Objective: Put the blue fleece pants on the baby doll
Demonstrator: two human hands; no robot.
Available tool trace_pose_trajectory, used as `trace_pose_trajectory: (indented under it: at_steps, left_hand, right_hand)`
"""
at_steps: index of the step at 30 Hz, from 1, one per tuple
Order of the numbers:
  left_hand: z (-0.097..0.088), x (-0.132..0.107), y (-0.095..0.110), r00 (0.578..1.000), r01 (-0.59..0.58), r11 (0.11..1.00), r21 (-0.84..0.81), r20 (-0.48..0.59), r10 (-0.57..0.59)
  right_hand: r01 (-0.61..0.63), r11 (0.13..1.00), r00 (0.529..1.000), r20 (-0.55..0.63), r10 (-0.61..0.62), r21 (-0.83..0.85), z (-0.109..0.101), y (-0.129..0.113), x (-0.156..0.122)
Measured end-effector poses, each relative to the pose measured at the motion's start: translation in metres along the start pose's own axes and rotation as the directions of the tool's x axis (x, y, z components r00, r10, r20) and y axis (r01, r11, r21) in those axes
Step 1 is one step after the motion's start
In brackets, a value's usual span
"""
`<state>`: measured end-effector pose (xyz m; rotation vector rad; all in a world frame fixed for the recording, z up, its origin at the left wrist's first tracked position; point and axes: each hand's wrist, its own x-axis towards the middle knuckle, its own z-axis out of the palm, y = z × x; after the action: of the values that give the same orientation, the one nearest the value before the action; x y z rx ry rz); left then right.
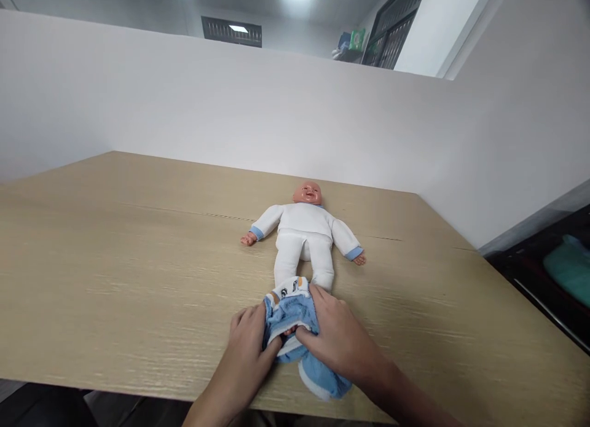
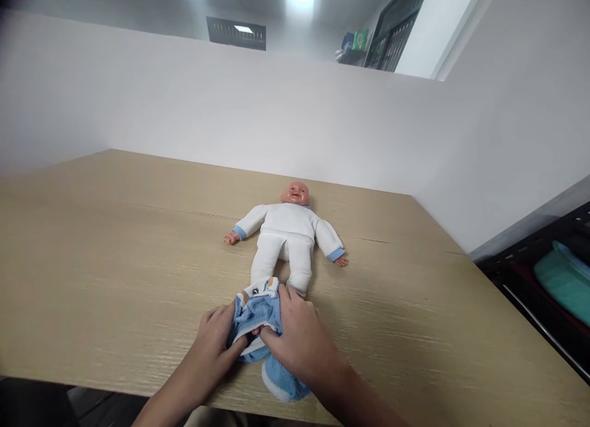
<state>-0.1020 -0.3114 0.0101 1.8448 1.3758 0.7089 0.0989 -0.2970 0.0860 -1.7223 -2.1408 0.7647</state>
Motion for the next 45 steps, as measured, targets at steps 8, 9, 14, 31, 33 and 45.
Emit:
trace_pose_trajectory:
  at_steps: [8, 9, 14, 31, 33, 45]
  left_hand:
    - [0.017, -0.009, -0.005, 0.992, -0.011, 0.897, -0.442, -0.121, -0.047]
    - [0.017, -0.006, -0.005, 0.991, -0.032, 0.883, -0.468, -0.131, -0.033]
    - [0.005, 0.022, -0.009, 0.983, -0.117, 0.893, -0.434, -0.181, 0.041]
    - [-0.081, 0.039, -0.020, 0.954, 0.028, 0.925, -0.379, 0.287, 0.088]
    - [-0.083, 0.045, -0.020, 0.966, 0.032, 0.934, -0.357, 0.252, 0.064]
    - [-0.086, 0.146, 0.075, 0.750, -0.418, 0.900, -0.123, 0.513, 0.418]
  right_hand:
    - [0.160, 0.949, 0.987, -0.041, -0.154, 0.270, 0.000, 0.022, 0.005]
    - [0.164, 0.945, 0.986, -0.066, -0.151, 0.282, -0.001, 0.025, 0.008]
    - [0.315, 0.908, 0.946, -0.176, -0.274, 0.277, -0.006, 0.033, 0.029]
    - [0.161, 0.602, 0.948, 0.047, -0.315, 0.782, -0.011, 0.086, 0.037]
    - [0.084, 0.510, 0.965, 0.057, -0.254, 0.856, -0.006, 0.093, 0.038]
    - [-0.027, 0.217, 0.993, 0.051, -0.105, 0.976, -0.009, 0.104, 0.035]
